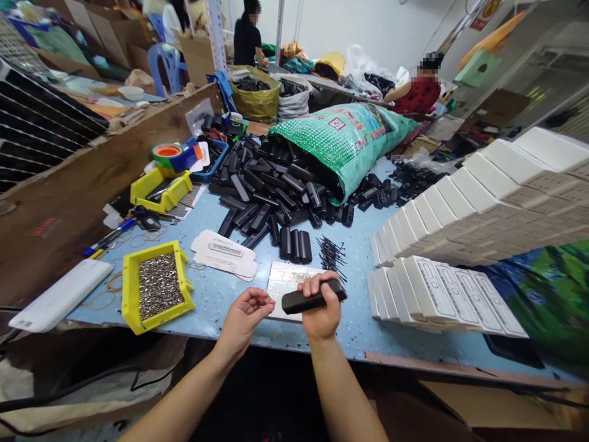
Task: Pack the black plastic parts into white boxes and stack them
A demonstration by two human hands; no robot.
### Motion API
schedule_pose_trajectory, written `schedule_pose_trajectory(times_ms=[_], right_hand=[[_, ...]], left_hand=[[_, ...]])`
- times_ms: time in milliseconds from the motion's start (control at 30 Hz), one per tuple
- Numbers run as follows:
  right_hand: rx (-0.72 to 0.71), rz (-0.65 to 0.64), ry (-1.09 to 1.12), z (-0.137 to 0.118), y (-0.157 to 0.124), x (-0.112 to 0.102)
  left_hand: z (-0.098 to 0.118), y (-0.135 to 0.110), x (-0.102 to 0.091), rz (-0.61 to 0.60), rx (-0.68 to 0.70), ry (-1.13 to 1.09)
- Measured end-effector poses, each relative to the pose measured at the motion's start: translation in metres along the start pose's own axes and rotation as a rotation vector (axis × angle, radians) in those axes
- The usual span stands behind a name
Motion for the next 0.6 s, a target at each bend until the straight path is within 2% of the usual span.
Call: schedule_pose_trajectory(times_ms=[67,167,333,500,600], right_hand=[[0.067,0.107,0.090,0.006,0.000,0.014],[0.140,0.227,0.146,0.013,0.001,0.020],[0.180,0.339,0.143,0.022,0.000,0.012],[0.201,0.410,0.060,0.037,0.001,0.004],[0.150,0.380,-0.030,0.033,0.007,-0.008]], left_hand=[[-0.002,-0.005,0.005,0.003,-0.006,-0.020],[-0.002,-0.007,0.006,0.013,-0.016,-0.043],[-0.007,-0.006,0.004,0.068,0.042,-0.044],[-0.032,-0.011,0.002,0.139,0.092,0.084],[-0.032,-0.002,-0.004,0.068,0.164,0.268]])
Point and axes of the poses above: each hand's wrist, its own y-axis towards the middle knuckle, its own x-axis out of the palm, z = x × y, the point moved 2 cm from there along y, towards the middle knuckle, and after that the axes turned 13 degrees about z, right-handed, at the moved point
